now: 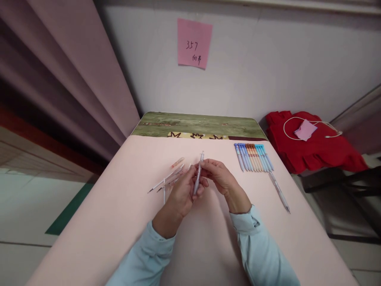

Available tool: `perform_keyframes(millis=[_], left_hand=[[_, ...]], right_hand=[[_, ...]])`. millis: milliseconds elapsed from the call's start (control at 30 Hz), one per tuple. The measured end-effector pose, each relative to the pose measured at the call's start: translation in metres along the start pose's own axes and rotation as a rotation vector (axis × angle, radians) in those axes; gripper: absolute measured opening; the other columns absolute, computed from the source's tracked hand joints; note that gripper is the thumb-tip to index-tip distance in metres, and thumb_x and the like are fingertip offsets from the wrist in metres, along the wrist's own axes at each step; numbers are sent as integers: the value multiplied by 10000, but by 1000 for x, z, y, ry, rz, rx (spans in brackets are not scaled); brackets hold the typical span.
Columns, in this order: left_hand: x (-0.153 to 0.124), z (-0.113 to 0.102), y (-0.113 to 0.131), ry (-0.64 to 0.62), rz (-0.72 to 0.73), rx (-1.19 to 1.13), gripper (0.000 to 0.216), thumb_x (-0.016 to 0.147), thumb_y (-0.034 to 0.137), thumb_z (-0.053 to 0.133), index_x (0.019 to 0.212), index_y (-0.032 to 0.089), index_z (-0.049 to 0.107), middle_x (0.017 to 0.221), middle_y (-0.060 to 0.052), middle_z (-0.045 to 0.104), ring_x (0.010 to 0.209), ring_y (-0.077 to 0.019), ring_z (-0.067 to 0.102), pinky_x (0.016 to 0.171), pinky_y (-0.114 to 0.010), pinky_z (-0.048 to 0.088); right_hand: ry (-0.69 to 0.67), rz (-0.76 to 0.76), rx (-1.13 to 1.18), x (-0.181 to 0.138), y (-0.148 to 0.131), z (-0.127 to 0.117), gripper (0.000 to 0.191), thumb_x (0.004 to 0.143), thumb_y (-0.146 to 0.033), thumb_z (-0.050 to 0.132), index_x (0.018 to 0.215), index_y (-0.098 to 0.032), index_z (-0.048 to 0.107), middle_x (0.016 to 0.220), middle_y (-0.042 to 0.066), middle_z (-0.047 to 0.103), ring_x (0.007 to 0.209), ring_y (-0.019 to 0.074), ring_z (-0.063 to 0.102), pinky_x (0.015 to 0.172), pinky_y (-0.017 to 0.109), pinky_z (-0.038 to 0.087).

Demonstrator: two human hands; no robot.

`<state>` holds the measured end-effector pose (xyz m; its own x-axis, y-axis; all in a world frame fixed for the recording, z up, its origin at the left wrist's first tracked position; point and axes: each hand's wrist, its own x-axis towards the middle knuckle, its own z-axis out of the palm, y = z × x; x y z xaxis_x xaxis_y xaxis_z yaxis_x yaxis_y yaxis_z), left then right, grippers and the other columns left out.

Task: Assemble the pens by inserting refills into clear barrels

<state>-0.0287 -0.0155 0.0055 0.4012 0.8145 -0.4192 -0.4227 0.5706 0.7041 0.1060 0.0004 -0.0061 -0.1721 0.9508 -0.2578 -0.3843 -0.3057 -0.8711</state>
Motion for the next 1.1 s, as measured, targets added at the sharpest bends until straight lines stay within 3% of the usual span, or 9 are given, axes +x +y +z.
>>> perform_keyframes(millis=[233,333,400,500,567,833,967,1100], left_hand=[[4,-7,-8,-10,103,74,331,872,473,631,875,148,565,593,12,577,360,-32,376,329,-137,186],[3,-6,-8,-38,82,40,307,849,444,658,856,152,563,586,24,565,353,-26,355,326,-137,174],[1,-5,-6,-63,33,3,291,845,424,658,845,148,568,595,18,568,355,-23,352,324,-137,166],[-3,-2,-2,-105,-56,-45,259,851,390,647,841,139,583,616,9,579,350,-13,335,323,-134,156],[-4,0,0,-138,-113,-70,235,862,365,626,834,134,590,632,0,589,344,-5,316,323,-132,155],[-8,3,4,-114,-106,-72,210,865,325,534,804,131,586,628,-19,583,340,-26,339,322,-156,140],[-9,5,4,-141,-30,-29,277,837,417,612,859,143,584,643,-8,588,349,-29,356,331,-168,129],[-11,9,-1,-84,83,114,375,788,485,723,809,160,539,627,26,572,351,-9,340,345,-156,135]], right_hand=[[-55,-25,-44,0,4,2,298,747,-420,769,709,-167,617,491,-32,579,439,108,528,552,258,420],[-86,-20,-31,-1,2,0,275,748,-403,782,738,-167,642,508,-29,589,451,119,546,568,269,440],[-89,-21,12,-2,0,-4,260,745,-392,796,836,-171,691,608,-10,653,503,117,567,610,275,470],[-92,-19,96,-3,-3,-10,365,755,-387,800,1062,-206,719,933,44,745,637,109,595,687,268,503],[-133,-3,134,-2,-2,-14,381,756,-393,802,1077,-204,722,1006,58,745,651,102,592,683,257,512],[-128,-10,152,1,3,-10,347,682,-422,858,873,-185,693,753,5,705,526,88,534,518,220,491],[-113,-57,48,-2,0,-6,365,682,-475,845,793,-185,652,613,-19,633,476,100,537,454,220,456],[-70,-112,-16,-2,1,-2,417,656,-493,849,711,-192,567,548,-36,606,360,95,484,336,214,354]])
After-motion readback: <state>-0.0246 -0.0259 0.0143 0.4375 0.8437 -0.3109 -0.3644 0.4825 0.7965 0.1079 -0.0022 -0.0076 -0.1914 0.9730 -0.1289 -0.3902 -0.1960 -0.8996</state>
